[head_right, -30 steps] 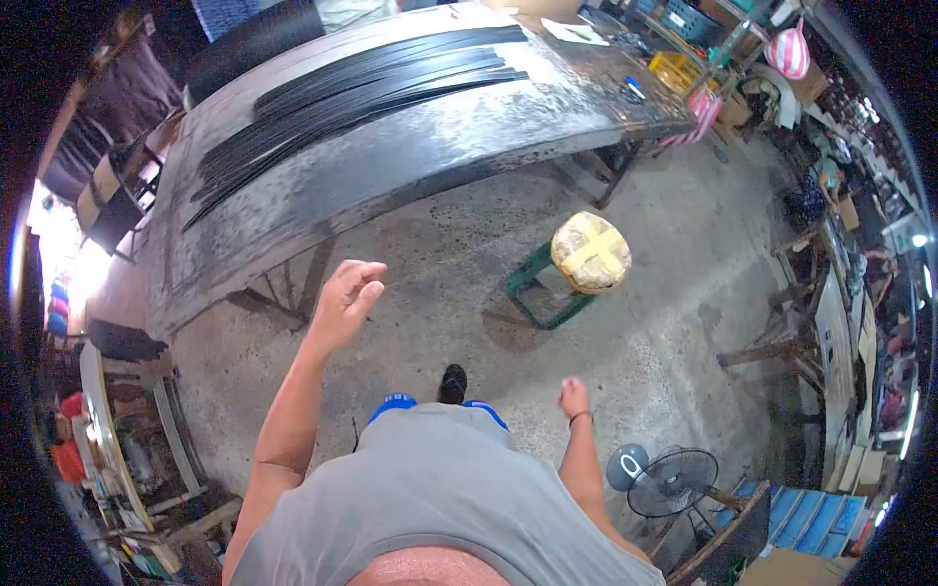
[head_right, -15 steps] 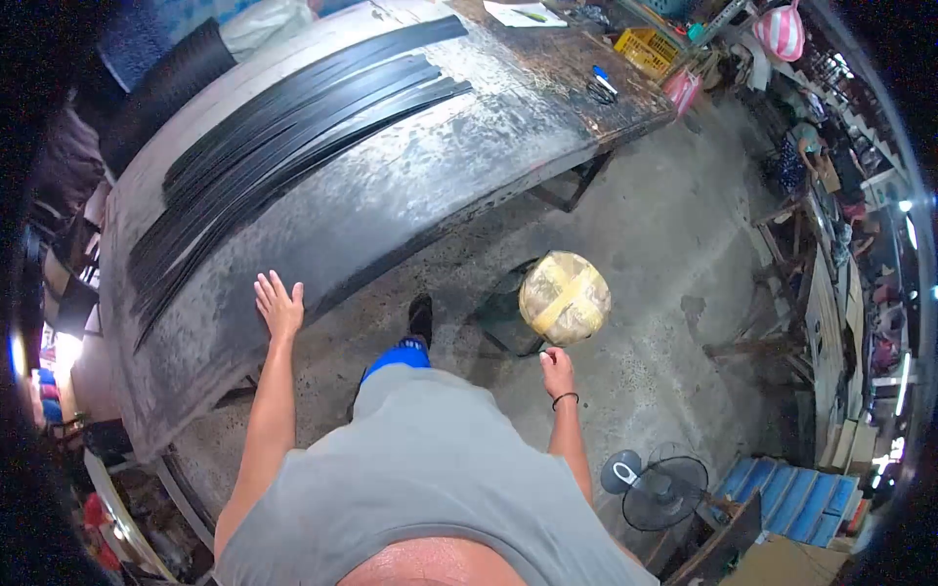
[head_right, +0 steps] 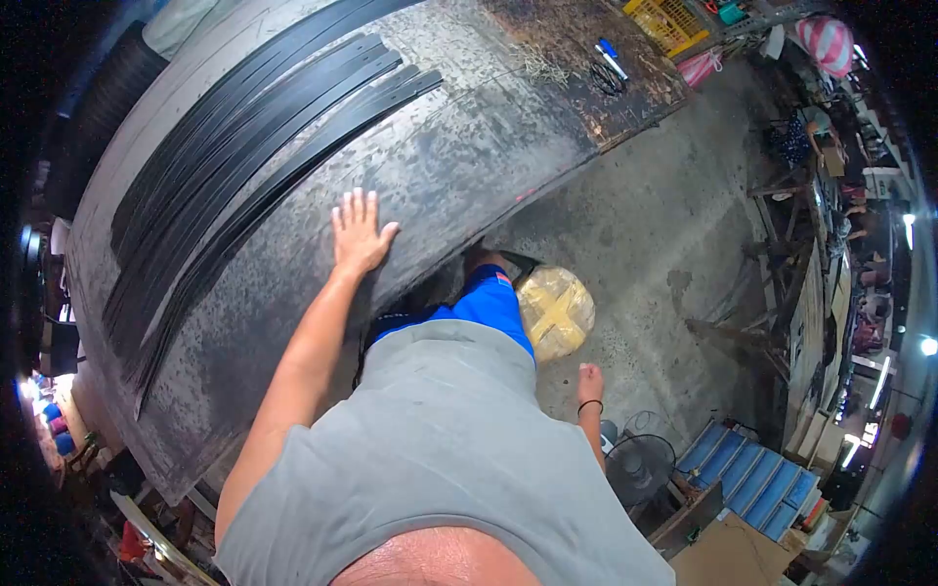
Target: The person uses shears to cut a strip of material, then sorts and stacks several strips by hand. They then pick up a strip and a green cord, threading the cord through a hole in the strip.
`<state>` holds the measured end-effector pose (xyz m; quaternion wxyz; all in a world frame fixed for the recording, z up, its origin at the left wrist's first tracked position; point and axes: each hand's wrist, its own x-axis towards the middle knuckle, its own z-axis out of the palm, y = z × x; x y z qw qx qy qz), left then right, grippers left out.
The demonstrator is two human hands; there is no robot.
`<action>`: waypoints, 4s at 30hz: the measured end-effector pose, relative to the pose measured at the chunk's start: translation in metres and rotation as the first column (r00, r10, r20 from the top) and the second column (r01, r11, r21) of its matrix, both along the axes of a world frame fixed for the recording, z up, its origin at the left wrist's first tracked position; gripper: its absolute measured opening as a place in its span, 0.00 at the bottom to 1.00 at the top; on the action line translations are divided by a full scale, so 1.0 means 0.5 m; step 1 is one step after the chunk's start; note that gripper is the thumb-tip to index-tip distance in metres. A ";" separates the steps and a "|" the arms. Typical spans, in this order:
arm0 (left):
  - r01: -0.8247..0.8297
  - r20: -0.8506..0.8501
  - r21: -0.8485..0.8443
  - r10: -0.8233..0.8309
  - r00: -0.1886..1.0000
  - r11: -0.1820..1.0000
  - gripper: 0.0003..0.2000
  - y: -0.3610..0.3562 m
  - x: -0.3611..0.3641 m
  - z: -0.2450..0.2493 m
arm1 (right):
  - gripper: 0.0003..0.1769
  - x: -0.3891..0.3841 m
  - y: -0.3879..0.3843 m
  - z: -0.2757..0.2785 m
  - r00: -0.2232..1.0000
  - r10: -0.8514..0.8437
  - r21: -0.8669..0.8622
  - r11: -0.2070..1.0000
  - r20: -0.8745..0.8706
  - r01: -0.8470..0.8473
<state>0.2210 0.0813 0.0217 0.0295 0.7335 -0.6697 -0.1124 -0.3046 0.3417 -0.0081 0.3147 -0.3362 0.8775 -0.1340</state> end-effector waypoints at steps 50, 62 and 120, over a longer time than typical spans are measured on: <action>-0.256 0.249 -0.217 0.307 0.919 0.942 0.12 -0.383 0.019 0.066 | 0.14 -0.228 -1.797 -0.296 0.847 0.290 -0.441 0.752 -0.446 -0.490; -0.280 0.162 -0.303 0.339 0.927 0.911 0.13 -0.304 0.094 0.016 | 0.15 -0.155 -1.524 -0.382 0.983 0.183 -0.553 0.821 0.015 -0.144; 0.309 -0.040 -0.791 -0.549 0.835 0.527 0.20 -0.334 -0.815 0.053 | 0.20 -0.294 -1.145 -0.367 0.878 0.438 -0.378 0.859 0.196 -0.344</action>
